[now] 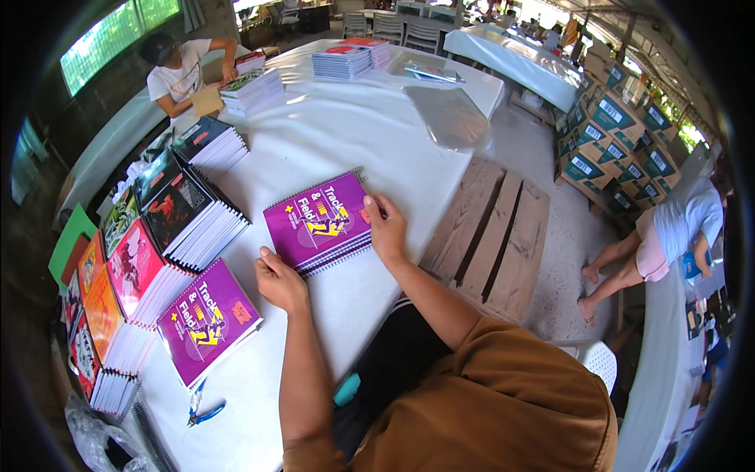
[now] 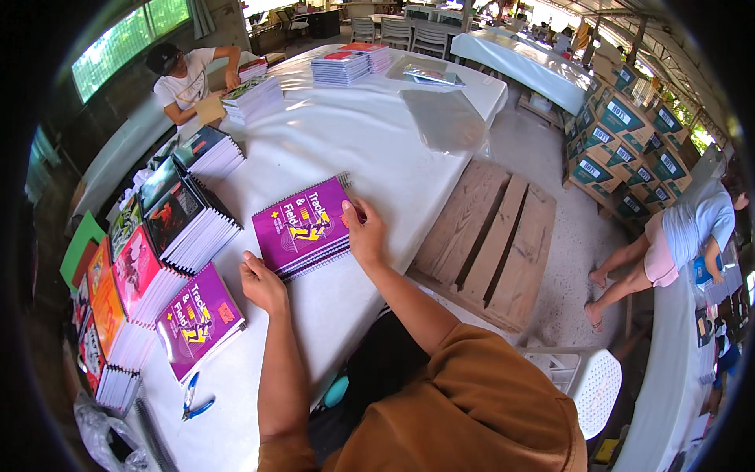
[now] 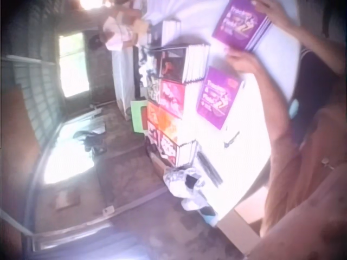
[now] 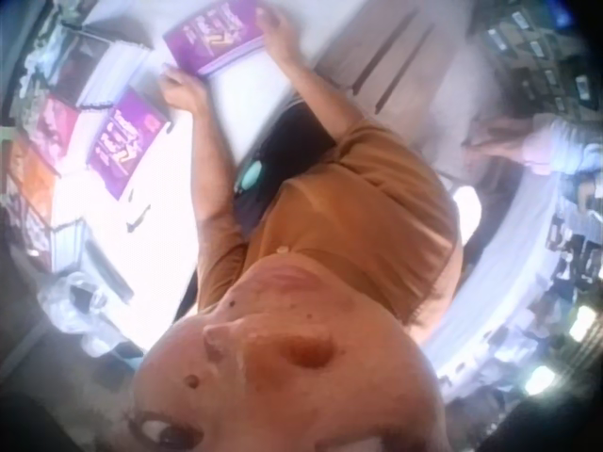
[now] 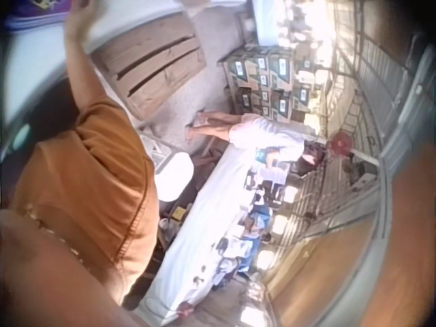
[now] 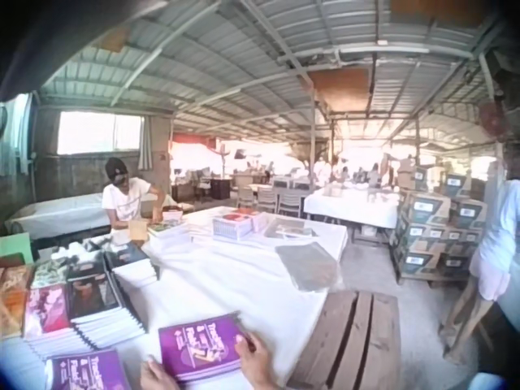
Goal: The person threads a plastic spiral coil through the punched holes of a notebook cover and pages by hand, turning the coil to advance it through the stack and then folding the coil ends.
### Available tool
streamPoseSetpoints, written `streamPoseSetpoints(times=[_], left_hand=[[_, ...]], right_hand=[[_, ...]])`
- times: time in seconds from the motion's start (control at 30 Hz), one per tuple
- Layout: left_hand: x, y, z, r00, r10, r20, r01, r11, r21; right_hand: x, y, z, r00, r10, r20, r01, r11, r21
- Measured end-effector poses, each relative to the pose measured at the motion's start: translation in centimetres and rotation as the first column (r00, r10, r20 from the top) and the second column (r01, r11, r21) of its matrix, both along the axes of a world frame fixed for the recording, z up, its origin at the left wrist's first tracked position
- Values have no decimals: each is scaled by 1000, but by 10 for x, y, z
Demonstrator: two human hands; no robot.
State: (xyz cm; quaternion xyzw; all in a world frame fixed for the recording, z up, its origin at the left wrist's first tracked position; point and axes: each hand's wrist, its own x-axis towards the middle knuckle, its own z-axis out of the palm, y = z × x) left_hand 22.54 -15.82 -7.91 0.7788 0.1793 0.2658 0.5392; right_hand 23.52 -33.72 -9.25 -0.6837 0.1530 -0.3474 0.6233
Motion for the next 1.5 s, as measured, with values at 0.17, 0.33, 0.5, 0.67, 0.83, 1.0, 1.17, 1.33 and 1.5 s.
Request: streamPoseSetpoints(times=[0.17, 0.33, 0.5, 0.67, 0.83, 1.0, 1.17, 1.33, 1.5], left_hand=[[1, -7, 0, 987, 80, 142, -90, 994, 66], [-5, -4, 6, 974, -219, -59, 220, 975, 16], [0, -7, -2, 971, -220, 92, 223, 974, -34], [0, -7, -4, 970, -241, 34, 243, 969, -36], [-3, -12, -7, 982, -165, 97, 146, 973, 177], [-8, -17, -2, 983, -180, 27, 169, 959, 227], [-8, -3, 3, 983, -167, 70, 147, 962, 231], [-39, 0, 65, 837, -273, 473, -63, 813, 580], [-96, 93, 103, 952, -301, 56, 130, 561, 818]], right_hand=[[2, 0, -4, 1000, 9, -26, -12, 991, -136], [3, -4, 9, 998, 52, -27, -54, 998, -43], [13, -8, 7, 996, 17, -91, -19, 1000, -25], [18, -9, -6, 1000, 4, 8, -3, 995, -95], [12, -11, -9, 998, 31, 51, -25, 993, -118], [5, -22, -9, 969, 81, -234, -124, 977, -176], [11, -6, -13, 996, 85, 12, -79, 968, -240], [4, -10, -8, 989, 105, 102, -95, 991, -99], [-28, -6, 10, 959, -36, 282, 138, 926, -352]])
